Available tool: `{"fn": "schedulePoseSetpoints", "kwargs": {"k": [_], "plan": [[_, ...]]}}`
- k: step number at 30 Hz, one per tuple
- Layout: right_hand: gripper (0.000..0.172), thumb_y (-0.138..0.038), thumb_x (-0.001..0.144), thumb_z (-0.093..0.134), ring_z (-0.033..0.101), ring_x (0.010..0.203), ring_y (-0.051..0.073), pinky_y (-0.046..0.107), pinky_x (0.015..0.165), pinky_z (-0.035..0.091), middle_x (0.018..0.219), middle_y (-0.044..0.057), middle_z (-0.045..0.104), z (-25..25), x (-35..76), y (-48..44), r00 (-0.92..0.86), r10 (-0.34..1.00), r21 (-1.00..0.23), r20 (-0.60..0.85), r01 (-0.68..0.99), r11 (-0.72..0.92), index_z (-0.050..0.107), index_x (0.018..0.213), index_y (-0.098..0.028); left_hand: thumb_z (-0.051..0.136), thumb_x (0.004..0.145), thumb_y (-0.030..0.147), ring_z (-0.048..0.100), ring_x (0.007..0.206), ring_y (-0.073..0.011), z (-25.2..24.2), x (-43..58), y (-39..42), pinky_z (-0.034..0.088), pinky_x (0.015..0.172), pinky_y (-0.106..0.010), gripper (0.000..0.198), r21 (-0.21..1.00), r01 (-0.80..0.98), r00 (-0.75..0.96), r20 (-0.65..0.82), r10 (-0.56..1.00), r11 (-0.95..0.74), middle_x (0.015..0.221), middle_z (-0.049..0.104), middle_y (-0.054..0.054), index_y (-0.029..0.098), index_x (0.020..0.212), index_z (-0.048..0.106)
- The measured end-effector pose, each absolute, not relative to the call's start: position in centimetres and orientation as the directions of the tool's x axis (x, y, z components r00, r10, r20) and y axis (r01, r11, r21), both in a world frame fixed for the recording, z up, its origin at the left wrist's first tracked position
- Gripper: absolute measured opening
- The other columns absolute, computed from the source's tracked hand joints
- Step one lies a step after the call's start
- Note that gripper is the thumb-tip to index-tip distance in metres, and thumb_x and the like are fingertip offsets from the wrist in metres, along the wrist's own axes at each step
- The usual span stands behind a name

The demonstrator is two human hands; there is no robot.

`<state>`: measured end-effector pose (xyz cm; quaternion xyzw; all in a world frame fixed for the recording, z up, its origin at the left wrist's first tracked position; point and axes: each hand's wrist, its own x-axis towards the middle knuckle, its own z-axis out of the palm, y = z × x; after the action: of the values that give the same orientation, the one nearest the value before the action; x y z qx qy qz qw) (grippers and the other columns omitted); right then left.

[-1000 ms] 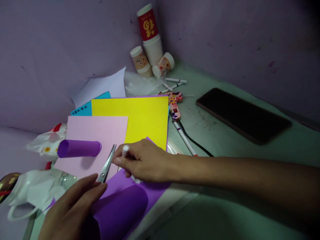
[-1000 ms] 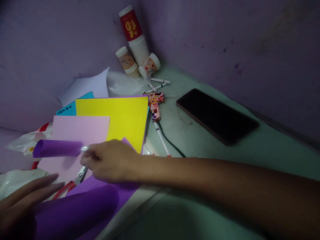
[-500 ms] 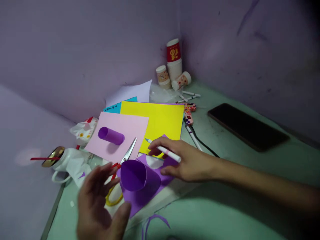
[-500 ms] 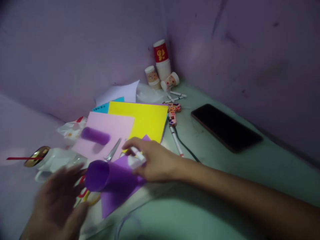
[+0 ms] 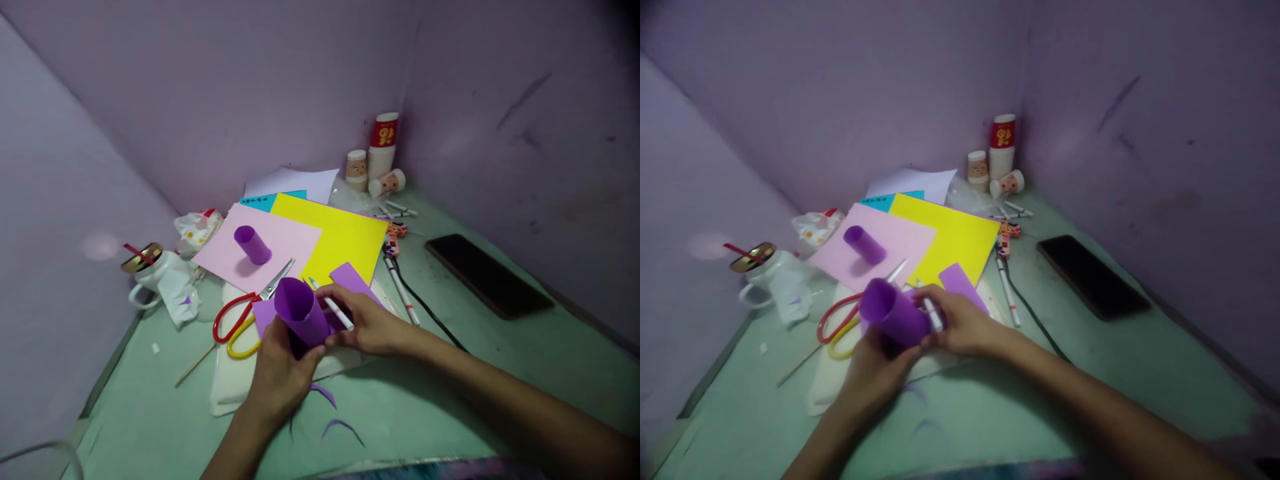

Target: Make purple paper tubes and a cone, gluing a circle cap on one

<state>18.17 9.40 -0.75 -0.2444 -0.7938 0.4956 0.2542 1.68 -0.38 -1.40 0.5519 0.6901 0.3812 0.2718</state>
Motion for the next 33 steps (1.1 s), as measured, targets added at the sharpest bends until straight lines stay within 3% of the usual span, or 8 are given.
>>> {"fn": "schedulePoseSetpoints", "kwargs": {"k": [7,10,16,21,24,27,30,33], "plan": [[0.051,-0.024,0.069,0.075,0.057,0.100,0.023,0.039,0.096,0.042,0.110,0.007,0.060,-1.1,17.9,9.1,-0.746,0.646,-0.906,0.163,0.146,0.398,0.052,0.113,-0.020,0.066,0.068,0.023,0.061,0.101,-0.0298,-1.9,1.7,-0.2,0.048,0.086,-0.047,0.051,0.831,0.555,-0.203,0.088,0.975,0.040,0.109,0.064,-0.013,0.019,0.116,0.051],[0.059,-0.031,0.066,0.078,0.055,0.108,0.025,0.041,0.099,0.040,0.116,0.010,0.058,-0.9,17.8,9.1,-0.755,0.626,-0.915,0.195,0.091,0.394,0.051,0.117,-0.019,0.066,0.068,0.024,0.057,0.106,-0.0297,-1.4,1.7,-0.2,0.047,0.088,-0.048,0.059,0.824,0.567,-0.182,0.120,0.976,0.005,0.117,0.060,-0.013,0.020,0.123,0.046],[0.072,-0.043,0.060,0.082,0.051,0.116,0.027,0.042,0.095,0.043,0.129,0.009,0.050,1.9,19.5,9.6,-0.548,0.752,-0.912,0.366,-0.051,0.406,0.045,0.120,-0.029,0.057,0.067,0.013,0.051,0.110,-0.0238,1.4,-0.1,-0.6,0.043,0.095,-0.044,0.060,0.645,0.757,-0.081,0.254,0.964,-0.107,0.121,0.053,-0.007,0.023,0.124,0.042],[0.071,-0.032,0.063,0.082,0.046,0.122,0.026,0.041,0.096,0.041,0.134,0.006,0.046,3.3,20.2,9.5,-0.681,0.654,-0.889,0.328,0.010,0.457,0.045,0.123,-0.032,0.058,0.068,0.012,0.050,0.112,-0.0226,4.3,-1.9,-1.2,0.043,0.098,-0.041,0.056,0.583,0.794,0.007,0.274,0.962,-0.172,0.119,0.053,-0.005,0.025,0.121,0.046],[0.059,-0.031,0.066,0.079,0.050,0.115,0.026,0.041,0.095,0.040,0.122,0.007,0.053,2.6,19.2,9.1,-0.670,0.684,-0.903,0.289,0.046,0.426,0.049,0.116,-0.027,0.066,0.068,0.018,0.054,0.110,-0.0213,5.3,-2.4,-1.4,0.046,0.095,-0.037,0.061,0.741,0.661,-0.135,0.269,0.953,-0.115,0.123,0.053,-0.005,0.027,0.124,0.045],[0.055,-0.036,0.062,0.080,0.052,0.107,0.027,0.041,0.094,0.039,0.110,0.006,0.055,1.3,18.0,8.7,-0.597,0.759,-0.936,0.260,0.038,0.350,0.052,0.108,-0.023,0.074,0.066,0.024,0.057,0.110,-0.0198,5.3,-2.3,-1.3,0.050,0.089,-0.029,0.076,0.935,0.305,-0.269,0.267,0.925,-0.181,0.126,0.051,-0.005,0.029,0.132,0.037],[0.058,-0.043,0.058,0.081,0.052,0.107,0.028,0.041,0.092,0.040,0.108,0.006,0.055,0.2,17.1,8.3,-0.592,0.779,-0.974,0.204,-0.042,0.223,0.051,0.104,-0.022,0.076,0.064,0.026,0.057,0.112,-0.0223,4.5,-1.3,-1.1,0.051,0.087,-0.027,0.084,0.961,0.017,-0.281,0.270,0.921,-0.277,0.130,0.051,-0.008,0.027,0.135,0.033],[0.060,-0.044,0.058,0.080,0.052,0.111,0.029,0.039,0.090,0.042,0.114,0.007,0.056,-0.3,16.8,7.9,-0.643,0.748,-0.986,0.162,-0.132,0.100,0.049,0.105,-0.023,0.078,0.061,0.028,0.063,0.100,-0.0244,3.6,0.4,-0.9,0.054,0.082,-0.031,0.075,0.987,-0.061,-0.243,0.127,0.962,-0.146,0.114,0.064,-0.009,0.021,0.127,0.045]]}}
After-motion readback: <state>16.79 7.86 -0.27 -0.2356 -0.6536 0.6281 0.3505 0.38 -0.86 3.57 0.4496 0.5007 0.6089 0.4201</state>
